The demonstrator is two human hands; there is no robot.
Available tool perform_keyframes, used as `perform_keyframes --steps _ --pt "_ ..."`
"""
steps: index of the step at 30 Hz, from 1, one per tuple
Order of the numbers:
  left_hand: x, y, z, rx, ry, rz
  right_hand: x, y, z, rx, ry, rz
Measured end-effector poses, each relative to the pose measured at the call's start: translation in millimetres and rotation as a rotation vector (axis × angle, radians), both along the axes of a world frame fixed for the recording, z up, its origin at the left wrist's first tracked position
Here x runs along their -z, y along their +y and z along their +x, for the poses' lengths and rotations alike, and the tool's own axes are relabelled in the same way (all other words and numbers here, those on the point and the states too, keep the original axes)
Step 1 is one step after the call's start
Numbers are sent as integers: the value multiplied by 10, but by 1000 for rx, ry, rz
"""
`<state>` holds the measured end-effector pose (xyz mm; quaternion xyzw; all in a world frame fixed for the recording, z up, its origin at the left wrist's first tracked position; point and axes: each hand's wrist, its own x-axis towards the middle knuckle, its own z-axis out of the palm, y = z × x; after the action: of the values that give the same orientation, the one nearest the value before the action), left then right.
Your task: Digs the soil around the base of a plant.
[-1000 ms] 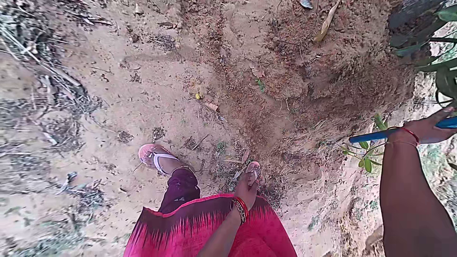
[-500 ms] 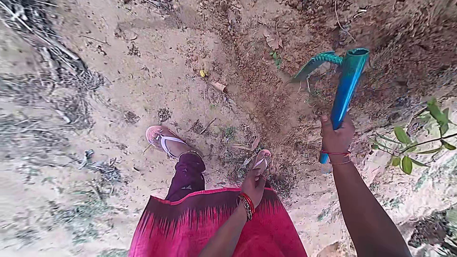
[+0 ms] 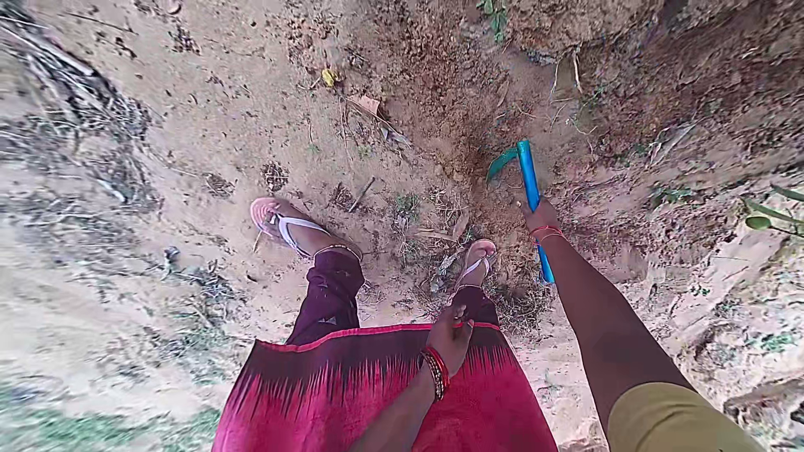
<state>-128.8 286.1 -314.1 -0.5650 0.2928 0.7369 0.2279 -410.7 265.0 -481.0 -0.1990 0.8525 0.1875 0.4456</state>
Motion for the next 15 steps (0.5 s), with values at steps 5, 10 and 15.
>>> perform_keyframes --steps 5,10,15 --pt "0 -90 17 41 -27 -50 -376 -30 -77 -274 24 122" --pt "-103 -215 -99 17 48 -44 -842 155 -97 -315 6 309" --pt "-117 -300 -90 13 67 -58 -1693 115 -171 -246 128 300"
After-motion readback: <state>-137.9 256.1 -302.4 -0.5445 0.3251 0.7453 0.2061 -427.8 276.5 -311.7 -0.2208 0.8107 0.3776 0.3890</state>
